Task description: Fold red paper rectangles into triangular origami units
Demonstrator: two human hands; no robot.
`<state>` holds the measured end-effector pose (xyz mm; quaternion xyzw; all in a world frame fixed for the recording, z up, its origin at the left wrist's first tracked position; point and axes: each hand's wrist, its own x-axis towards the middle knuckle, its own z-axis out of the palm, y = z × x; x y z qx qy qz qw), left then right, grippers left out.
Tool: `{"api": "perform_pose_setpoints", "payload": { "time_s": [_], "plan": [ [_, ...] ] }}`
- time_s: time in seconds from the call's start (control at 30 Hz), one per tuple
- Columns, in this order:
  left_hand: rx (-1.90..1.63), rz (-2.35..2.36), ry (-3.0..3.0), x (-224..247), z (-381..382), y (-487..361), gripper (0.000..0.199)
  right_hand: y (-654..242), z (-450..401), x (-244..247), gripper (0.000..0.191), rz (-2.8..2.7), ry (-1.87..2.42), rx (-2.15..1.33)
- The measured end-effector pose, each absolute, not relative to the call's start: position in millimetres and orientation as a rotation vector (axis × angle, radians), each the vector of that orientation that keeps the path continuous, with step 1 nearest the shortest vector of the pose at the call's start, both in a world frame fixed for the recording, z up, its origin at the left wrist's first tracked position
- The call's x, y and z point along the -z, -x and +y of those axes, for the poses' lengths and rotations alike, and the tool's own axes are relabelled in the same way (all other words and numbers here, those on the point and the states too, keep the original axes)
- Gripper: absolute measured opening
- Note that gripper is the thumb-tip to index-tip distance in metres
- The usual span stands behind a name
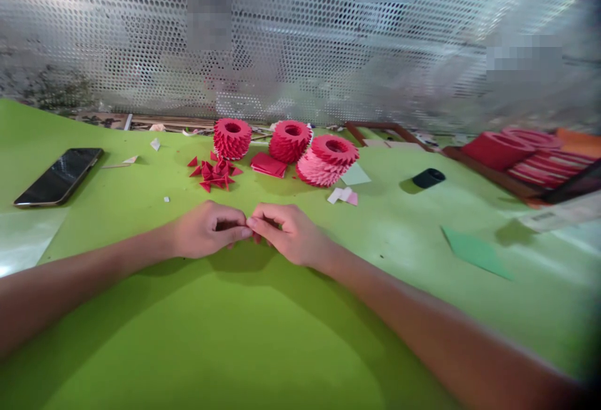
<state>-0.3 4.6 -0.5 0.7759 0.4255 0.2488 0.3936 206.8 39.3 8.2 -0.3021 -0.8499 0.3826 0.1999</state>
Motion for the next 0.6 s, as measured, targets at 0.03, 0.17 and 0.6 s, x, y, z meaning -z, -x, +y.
{"api": "perform_pose_setpoints", "payload": {
  "time_s": [0.03,0.17,0.6],
  "plan": [
    [-0.654,1.082,-1.972,0.7,4.7,0.2,0.030,-207.2,39.8,-7.9,0.031,-2.386,0.836,-1.068],
    [-0.757,1.121,-1.953,0.5,6.1,1.0,0.029,-208.5,41.1,-6.7,0.029,-2.457,0.789,-0.992],
    [-0.807,1.153,-2.038,-0.3,6.5,1.1,0.035,-207.3,40.5,-6.6,0.026,-2.320,0.829,-1.019]
  ]
}}
